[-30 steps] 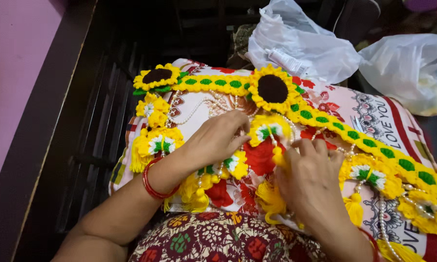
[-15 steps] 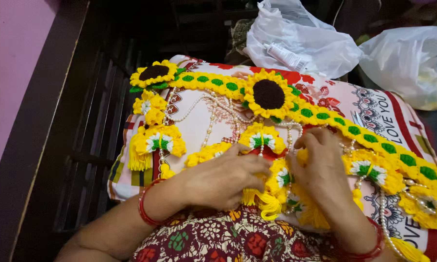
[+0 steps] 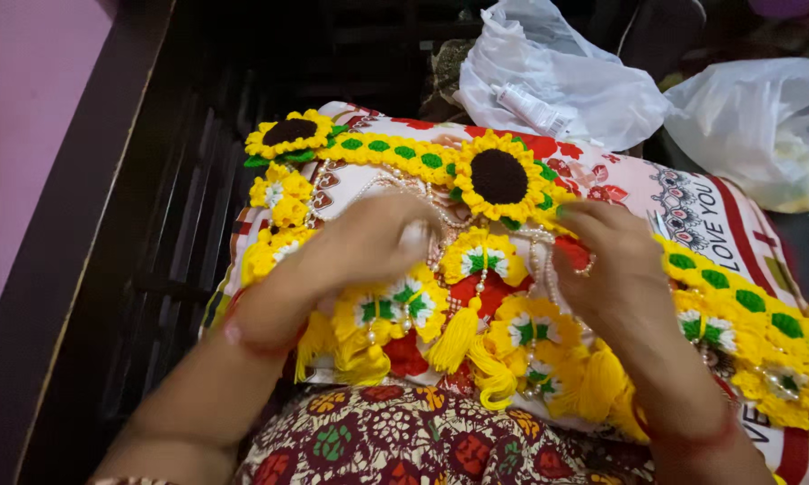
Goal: The person applies glue from a tube to green crocheted leaves and attaches them to a yellow crocheted garland with sunflower motifs. They press each leaf into place along the garland and adjust the arrangement of tassels and beads.
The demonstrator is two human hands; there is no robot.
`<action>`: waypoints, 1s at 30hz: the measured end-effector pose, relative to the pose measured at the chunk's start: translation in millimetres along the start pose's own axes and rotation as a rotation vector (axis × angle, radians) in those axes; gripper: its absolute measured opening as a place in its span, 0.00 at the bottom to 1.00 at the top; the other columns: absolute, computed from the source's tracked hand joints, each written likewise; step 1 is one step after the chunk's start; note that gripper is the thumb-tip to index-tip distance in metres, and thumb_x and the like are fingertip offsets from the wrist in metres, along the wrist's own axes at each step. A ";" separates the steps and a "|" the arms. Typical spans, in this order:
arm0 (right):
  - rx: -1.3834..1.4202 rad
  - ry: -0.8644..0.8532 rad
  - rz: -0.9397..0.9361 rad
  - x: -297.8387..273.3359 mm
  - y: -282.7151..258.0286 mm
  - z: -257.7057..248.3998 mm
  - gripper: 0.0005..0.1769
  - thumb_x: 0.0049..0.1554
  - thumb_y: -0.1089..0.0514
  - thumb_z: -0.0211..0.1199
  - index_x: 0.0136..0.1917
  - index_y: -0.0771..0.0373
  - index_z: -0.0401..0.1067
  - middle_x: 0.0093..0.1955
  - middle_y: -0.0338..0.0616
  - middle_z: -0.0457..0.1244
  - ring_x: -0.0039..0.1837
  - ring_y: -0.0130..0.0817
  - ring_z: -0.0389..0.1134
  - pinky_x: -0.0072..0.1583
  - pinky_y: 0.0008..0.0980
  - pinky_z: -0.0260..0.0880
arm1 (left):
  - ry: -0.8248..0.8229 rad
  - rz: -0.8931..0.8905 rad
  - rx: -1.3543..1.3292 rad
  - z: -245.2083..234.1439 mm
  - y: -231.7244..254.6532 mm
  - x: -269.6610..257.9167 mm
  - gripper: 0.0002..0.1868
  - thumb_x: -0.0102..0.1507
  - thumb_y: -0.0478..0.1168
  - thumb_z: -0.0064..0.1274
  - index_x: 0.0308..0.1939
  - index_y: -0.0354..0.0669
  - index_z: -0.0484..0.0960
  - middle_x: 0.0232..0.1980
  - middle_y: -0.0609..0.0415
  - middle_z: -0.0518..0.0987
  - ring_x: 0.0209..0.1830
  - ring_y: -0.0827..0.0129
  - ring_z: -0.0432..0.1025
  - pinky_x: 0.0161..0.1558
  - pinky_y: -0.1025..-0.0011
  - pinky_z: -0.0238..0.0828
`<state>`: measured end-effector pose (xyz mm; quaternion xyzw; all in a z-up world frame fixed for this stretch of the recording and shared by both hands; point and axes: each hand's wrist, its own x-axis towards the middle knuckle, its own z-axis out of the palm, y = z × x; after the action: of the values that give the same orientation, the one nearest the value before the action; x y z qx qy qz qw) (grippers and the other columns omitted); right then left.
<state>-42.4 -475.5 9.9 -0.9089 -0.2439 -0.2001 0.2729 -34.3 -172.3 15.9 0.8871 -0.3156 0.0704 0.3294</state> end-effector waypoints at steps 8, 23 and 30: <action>0.297 -0.091 -0.077 42.2 5.3 49.8 0.29 0.53 0.62 0.70 0.68 0.67 0.70 0.71 0.56 0.63 0.69 0.51 0.68 0.67 0.41 0.67 | -0.179 -0.006 0.303 1.1 -31.3 26.0 0.11 0.59 0.44 0.61 0.39 0.42 0.82 0.43 0.52 0.76 0.54 0.57 0.70 0.58 0.52 0.56; 0.039 -0.124 -0.280 35.2 13.5 57.4 0.26 0.51 0.68 0.66 0.64 0.66 0.74 0.73 0.53 0.62 0.72 0.51 0.65 0.71 0.42 0.65 | -0.158 -0.098 0.252 -31.3 -55.6 27.9 0.13 0.52 0.30 0.51 0.34 0.47 0.88 0.41 0.52 0.85 0.47 0.57 0.78 0.57 0.56 0.70; 0.431 -0.124 -0.055 59.4 36.2 18.5 0.22 0.55 0.66 0.60 0.63 0.64 0.75 0.69 0.48 0.67 0.72 0.38 0.68 0.73 0.35 0.64 | 0.236 0.270 0.166 -23.1 -54.3 53.5 0.14 0.57 0.33 0.52 0.45 0.39 0.86 0.43 0.43 0.84 0.45 0.48 0.79 0.51 0.55 0.75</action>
<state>29.4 -471.2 10.7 -0.8331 -0.3221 -0.0946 0.4396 42.9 -153.5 22.3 0.8465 -0.3837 0.2433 0.2776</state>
